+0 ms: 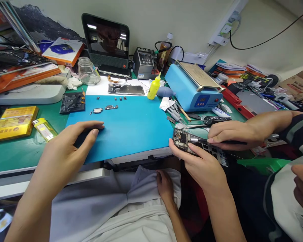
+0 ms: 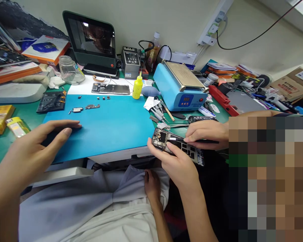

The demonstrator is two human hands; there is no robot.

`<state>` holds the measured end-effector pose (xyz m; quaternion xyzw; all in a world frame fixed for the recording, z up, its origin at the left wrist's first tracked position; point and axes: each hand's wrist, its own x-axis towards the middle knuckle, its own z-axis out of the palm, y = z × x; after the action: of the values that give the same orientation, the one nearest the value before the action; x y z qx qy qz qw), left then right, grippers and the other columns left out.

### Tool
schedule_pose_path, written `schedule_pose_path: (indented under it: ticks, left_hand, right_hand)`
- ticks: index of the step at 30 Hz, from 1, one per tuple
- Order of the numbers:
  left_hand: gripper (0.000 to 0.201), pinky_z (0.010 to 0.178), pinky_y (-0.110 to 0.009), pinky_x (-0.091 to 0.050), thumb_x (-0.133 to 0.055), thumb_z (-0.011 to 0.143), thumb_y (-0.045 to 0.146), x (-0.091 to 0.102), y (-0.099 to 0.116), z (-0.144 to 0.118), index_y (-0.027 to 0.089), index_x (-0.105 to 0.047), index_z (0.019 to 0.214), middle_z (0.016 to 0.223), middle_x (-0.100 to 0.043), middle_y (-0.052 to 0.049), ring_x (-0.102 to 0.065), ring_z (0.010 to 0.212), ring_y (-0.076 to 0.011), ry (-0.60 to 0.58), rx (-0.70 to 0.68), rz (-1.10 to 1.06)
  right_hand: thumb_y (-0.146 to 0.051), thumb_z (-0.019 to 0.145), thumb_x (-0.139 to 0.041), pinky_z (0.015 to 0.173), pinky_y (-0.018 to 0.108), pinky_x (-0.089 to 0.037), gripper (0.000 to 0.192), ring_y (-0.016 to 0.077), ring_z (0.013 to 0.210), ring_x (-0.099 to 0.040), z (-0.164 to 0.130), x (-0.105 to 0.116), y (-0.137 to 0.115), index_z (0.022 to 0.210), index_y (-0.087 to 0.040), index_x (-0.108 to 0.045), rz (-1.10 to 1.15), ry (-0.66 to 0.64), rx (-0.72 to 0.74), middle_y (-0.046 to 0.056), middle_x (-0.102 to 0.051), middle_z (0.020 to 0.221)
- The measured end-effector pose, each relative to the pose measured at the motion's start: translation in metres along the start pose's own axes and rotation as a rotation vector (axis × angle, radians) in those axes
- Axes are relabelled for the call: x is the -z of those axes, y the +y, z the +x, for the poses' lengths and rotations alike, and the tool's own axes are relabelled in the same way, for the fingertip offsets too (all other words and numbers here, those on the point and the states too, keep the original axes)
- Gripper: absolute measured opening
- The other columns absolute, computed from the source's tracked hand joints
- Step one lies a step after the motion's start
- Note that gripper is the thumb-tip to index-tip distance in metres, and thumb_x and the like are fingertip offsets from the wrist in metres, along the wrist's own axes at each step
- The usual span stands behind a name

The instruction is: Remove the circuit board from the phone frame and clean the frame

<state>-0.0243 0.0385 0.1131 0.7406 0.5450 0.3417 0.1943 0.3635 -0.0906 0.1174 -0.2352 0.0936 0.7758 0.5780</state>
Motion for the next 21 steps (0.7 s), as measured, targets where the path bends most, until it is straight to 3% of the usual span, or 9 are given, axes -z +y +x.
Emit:
schedule_pose_path:
  ticks: [11, 16, 21]
  left_hand:
    - [0.049, 0.069, -0.042, -0.052, -0.044, 0.108, 0.068, 0.0, -0.0013, -0.0004, 0.044, -0.078, 0.133, 0.129, -0.085, 0.002, -0.077, 0.086, -0.0215, -0.021, 0.021, 0.004]
    - [0.048, 0.07, -0.042, -0.053, -0.045, 0.109, 0.068, 0.0004, -0.0008, -0.0003, 0.043, -0.079, 0.132, 0.129, -0.086, 0.002, -0.081, 0.099, -0.0246, -0.013, 0.003, -0.003]
    - [0.044, 0.065, -0.039, -0.051, -0.047, 0.11, 0.066, 0.0005, -0.0002, -0.0001, 0.044, -0.081, 0.13, 0.126, -0.087, 0.001, -0.08, 0.085, -0.0204, 0.014, -0.023, -0.019]
  right_hand:
    - [-0.053, 0.127, -0.015, 0.119, 0.017, -0.049, 0.075, 0.0004, 0.144, -0.068, 0.001, 0.0078, -0.0047, 0.155, 0.002, -0.059, 0.254, 0.017, -0.064, 0.015, -0.071, 0.157]
    - [-0.055, 0.125, -0.012, 0.121, 0.017, -0.047, 0.081, 0.0018, 0.149, -0.064, 0.0016, 0.0061, -0.0034, 0.148, 0.003, -0.063, 0.258, 0.066, -0.044, 0.015, -0.072, 0.155]
    - [-0.052, 0.126, -0.01, 0.116, 0.018, -0.05, 0.08, 0.0037, 0.147, -0.066, 0.001, -0.0001, 0.0, 0.139, -0.001, -0.071, 0.193, 0.112, -0.013, 0.014, -0.074, 0.152]
